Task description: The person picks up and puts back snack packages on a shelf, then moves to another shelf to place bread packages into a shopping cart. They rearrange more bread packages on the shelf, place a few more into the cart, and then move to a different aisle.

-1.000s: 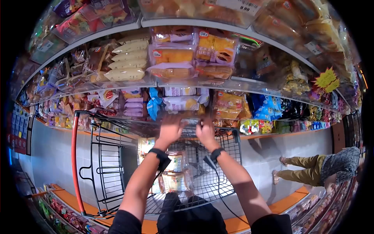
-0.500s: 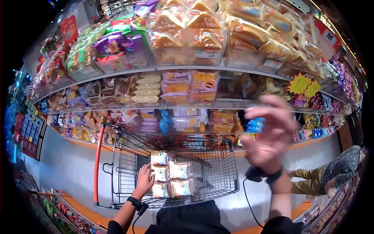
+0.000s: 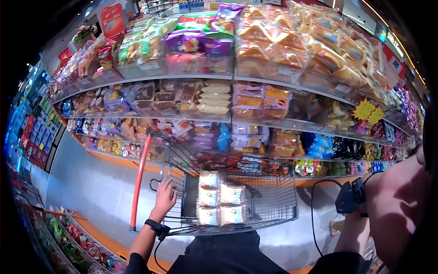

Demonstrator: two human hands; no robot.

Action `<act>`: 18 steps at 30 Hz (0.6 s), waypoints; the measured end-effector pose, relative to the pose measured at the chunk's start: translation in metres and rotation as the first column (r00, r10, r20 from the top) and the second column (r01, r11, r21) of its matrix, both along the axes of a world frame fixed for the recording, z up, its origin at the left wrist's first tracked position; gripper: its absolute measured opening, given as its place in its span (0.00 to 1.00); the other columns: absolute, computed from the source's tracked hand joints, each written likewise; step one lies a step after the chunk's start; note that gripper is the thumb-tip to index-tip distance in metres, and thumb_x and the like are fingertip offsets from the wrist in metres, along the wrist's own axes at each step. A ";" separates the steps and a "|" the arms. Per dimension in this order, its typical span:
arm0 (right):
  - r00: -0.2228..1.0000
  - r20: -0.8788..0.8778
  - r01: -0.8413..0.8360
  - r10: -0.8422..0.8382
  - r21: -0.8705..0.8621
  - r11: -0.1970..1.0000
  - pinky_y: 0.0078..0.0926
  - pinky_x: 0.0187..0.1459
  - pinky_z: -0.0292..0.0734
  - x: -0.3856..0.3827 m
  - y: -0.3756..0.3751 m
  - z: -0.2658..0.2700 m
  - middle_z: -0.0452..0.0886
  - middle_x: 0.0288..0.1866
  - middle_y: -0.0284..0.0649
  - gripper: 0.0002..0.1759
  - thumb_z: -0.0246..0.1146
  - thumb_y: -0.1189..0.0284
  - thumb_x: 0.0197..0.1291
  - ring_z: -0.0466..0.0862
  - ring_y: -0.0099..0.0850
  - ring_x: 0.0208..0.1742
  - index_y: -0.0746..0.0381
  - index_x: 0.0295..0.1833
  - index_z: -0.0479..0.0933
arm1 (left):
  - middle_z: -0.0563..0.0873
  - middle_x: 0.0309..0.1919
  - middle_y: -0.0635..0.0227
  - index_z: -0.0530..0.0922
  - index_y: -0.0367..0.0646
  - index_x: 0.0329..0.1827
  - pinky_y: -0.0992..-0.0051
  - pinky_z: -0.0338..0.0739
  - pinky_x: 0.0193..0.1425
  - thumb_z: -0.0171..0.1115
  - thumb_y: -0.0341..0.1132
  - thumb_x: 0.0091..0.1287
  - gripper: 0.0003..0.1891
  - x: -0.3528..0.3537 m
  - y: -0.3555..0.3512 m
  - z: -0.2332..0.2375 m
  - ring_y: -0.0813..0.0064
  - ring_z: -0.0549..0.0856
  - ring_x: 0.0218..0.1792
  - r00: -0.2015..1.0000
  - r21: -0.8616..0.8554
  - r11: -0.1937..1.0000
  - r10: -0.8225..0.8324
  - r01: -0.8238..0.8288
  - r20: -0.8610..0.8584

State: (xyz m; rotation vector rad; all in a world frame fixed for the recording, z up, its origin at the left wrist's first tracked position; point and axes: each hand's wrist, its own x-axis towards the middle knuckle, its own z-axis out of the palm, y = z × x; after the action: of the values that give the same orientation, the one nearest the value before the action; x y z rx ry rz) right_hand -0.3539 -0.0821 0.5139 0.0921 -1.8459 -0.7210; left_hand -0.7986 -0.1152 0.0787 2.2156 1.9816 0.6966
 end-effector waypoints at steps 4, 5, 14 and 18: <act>0.999 0.031 0.033 -0.035 0.069 0.997 0.24 0.46 0.79 -0.040 -0.027 0.020 0.75 0.53 0.49 0.31 0.70 0.65 0.60 0.75 0.32 0.52 0.62 0.63 0.64 | 0.76 0.62 0.52 0.78 0.38 0.45 0.53 0.68 0.71 0.63 0.29 0.60 0.11 -0.038 -0.015 0.001 0.44 0.71 0.67 0.980 -0.037 0.979 -0.200 0.200 -0.001; 0.998 0.037 0.047 -0.050 0.089 0.995 0.24 0.46 0.79 -0.051 -0.035 0.025 0.75 0.52 0.49 0.31 0.70 0.65 0.60 0.75 0.32 0.51 0.62 0.62 0.64 | 0.76 0.62 0.52 0.77 0.37 0.46 0.53 0.68 0.71 0.64 0.29 0.60 0.12 -0.044 -0.008 0.000 0.44 0.72 0.66 0.959 -0.039 0.960 -0.280 0.278 -0.051; 0.931 -0.027 0.362 -0.365 0.219 0.906 0.24 0.44 0.78 -0.090 -0.067 0.062 0.75 0.50 0.48 0.28 0.68 0.64 0.62 0.75 0.31 0.49 0.63 0.61 0.65 | 0.75 0.65 0.61 0.81 0.43 0.47 0.52 0.61 0.74 0.70 0.46 0.51 0.23 -0.062 -0.010 -0.044 0.51 0.71 0.68 0.830 -0.023 0.915 -0.375 0.402 -0.413; 0.894 -0.094 0.447 -0.438 0.254 0.858 0.24 0.43 0.77 -0.093 -0.078 0.088 0.74 0.49 0.47 0.27 0.67 0.64 0.63 0.75 0.31 0.48 0.63 0.61 0.65 | 0.71 0.69 0.56 0.79 0.40 0.54 0.49 0.48 0.79 0.64 0.40 0.57 0.22 -0.057 -0.024 -0.033 0.48 0.62 0.73 0.871 -0.231 0.912 -0.398 0.340 -0.289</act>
State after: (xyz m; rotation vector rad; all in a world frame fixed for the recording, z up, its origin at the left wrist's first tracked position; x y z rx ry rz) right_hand -0.4472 -0.1606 0.6023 -0.1766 -1.7420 -1.2900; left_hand -0.8557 -0.1390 0.0459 2.6243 1.5711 0.1036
